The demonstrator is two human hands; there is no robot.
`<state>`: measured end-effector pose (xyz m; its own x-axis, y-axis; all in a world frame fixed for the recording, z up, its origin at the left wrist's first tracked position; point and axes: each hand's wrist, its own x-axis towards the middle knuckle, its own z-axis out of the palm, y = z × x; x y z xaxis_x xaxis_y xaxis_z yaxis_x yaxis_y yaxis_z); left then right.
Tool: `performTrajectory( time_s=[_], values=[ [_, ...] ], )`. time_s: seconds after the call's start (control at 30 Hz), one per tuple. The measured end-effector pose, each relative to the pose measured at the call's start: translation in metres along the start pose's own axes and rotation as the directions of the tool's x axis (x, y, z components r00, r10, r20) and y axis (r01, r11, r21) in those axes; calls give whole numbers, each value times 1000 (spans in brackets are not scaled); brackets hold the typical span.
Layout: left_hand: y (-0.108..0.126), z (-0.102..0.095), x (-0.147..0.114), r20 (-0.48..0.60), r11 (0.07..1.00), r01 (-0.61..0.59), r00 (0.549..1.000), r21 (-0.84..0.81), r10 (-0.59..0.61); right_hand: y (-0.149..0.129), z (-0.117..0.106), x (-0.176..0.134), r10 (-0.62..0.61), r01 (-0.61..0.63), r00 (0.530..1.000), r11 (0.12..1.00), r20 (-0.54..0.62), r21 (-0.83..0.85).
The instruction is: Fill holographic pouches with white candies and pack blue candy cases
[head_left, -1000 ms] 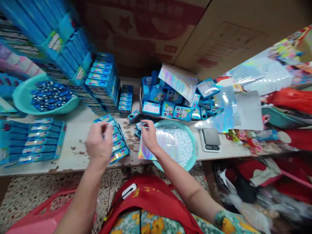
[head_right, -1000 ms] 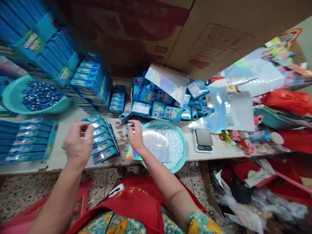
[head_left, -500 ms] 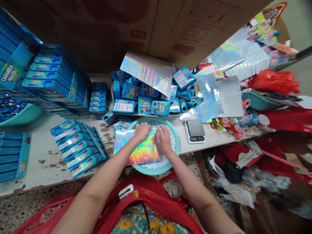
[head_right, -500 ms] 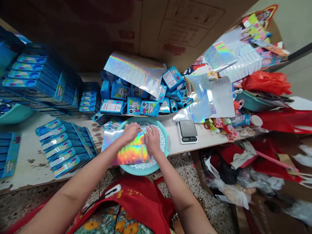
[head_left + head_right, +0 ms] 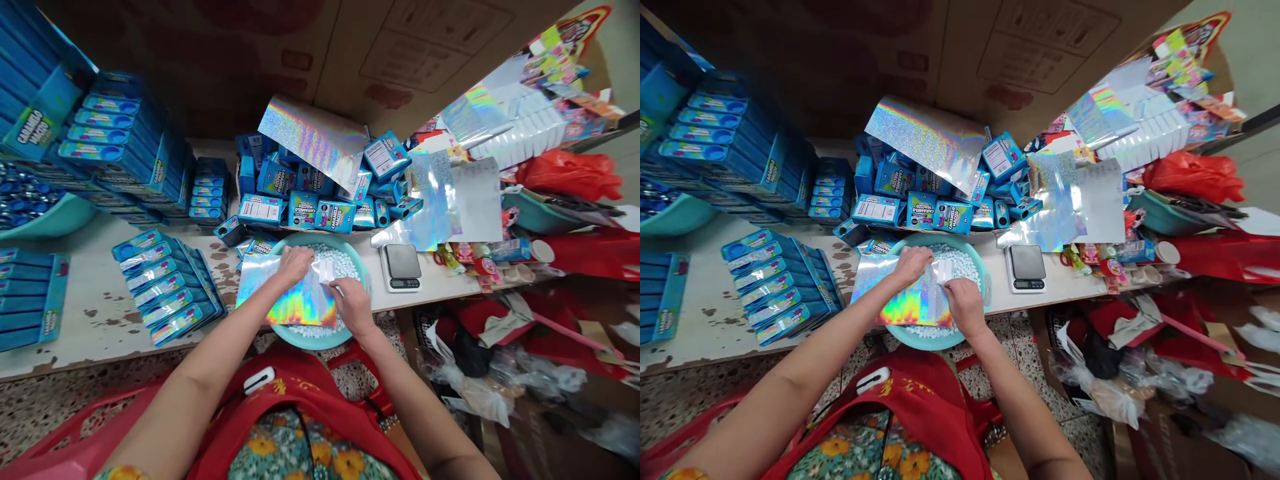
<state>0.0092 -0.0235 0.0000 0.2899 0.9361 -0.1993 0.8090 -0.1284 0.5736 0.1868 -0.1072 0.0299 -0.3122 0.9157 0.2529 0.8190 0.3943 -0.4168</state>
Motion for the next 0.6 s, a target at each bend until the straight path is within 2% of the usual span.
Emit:
performTrajectory(
  time_s=[0.03, 0.1, 0.17, 0.2, 0.23, 0.33, 0.4, 0.53, 0.6],
  values=[
    [1, -5, -6, -36, 999, -2, 999, -49, 0, -7, -12, 5, 39, -39, 999, 998, -11, 49],
    [5, -20, -22, -110, 958, -79, 993, -276, 50, -23, -34, 16, 103, -101, 995, 983, -4, 150],
    [9, -40, -43, -149, 818, -207, 977, -537, 149, -40, -52, 27, 119, -129, 991, 962, 55, 242],
    [11, -51, -55, -150, 750, -250, 968, -612, 201, -49, -58, 32, 118, -138, 989, 950, 90, 278],
    [13, -60, -66, -138, 721, -274, 960, -637, 243, -57, -62, 37, 115, -146, 986, 940, 119, 309],
    [9, -74, -91, -106, 757, -270, 960, -595, 260, -79, -65, 50, 86, -133, 985, 932, 151, 337],
    [-1, -65, -100, -103, 783, -260, 964, -565, 246, -90, -64, 59, 49, -91, 988, 951, 145, 297],
    [-29, -21, -102, -26, 868, -222, 972, -444, 234, -102, -69, 73, 11, -37, 987, 986, 159, 162],
    [-37, -5, -99, -4, 878, -180, 980, -443, 199, -105, -76, 78, 25, -40, 985, 995, 169, 87]
  ],
)
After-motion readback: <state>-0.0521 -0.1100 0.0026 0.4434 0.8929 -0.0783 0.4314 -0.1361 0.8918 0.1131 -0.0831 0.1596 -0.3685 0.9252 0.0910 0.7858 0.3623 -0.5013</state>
